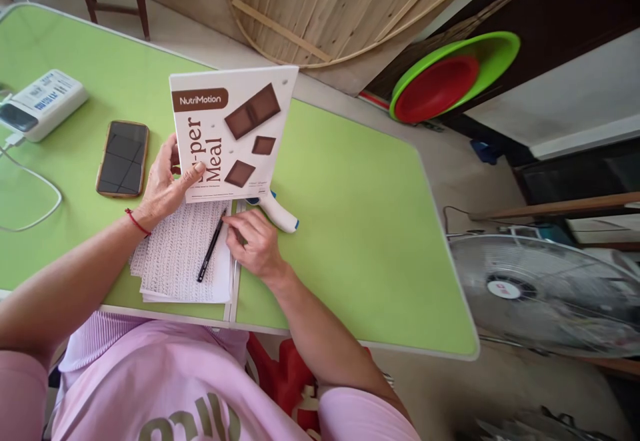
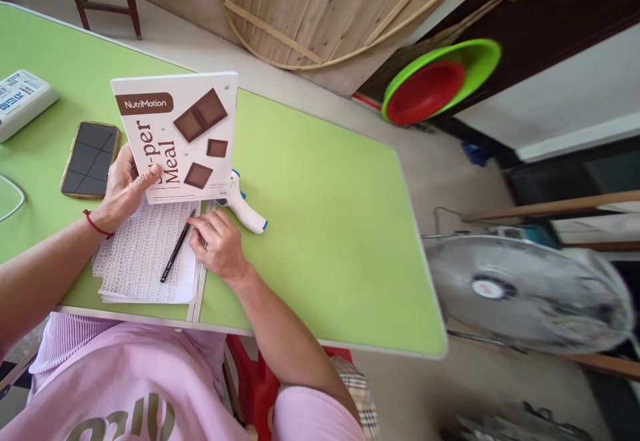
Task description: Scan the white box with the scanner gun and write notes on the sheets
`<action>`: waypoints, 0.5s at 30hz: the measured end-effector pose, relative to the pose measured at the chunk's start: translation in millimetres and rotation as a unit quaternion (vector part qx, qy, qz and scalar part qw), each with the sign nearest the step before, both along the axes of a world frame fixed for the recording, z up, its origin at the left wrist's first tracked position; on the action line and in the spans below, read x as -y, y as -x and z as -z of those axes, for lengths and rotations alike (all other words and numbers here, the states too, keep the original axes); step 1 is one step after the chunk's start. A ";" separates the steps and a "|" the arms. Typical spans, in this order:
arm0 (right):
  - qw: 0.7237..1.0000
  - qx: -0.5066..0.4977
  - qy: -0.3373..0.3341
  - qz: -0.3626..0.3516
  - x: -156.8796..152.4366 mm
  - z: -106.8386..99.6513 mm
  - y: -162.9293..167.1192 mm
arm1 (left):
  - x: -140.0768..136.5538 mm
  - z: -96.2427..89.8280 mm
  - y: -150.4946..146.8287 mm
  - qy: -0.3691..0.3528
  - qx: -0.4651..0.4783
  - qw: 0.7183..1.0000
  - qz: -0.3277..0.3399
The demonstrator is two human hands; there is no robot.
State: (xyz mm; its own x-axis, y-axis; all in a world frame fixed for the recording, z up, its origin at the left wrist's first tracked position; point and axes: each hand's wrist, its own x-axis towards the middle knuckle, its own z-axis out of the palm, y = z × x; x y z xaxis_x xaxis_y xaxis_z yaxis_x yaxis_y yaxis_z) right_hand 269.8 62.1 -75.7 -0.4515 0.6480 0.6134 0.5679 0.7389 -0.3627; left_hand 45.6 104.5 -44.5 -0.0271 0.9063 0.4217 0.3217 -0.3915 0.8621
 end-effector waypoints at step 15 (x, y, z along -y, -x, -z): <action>0.956 0.005 0.104 0.276 -40.8 24.6 -62.6 | -5.6 7.2 3.9 -0.005 0.020 1.000 -0.022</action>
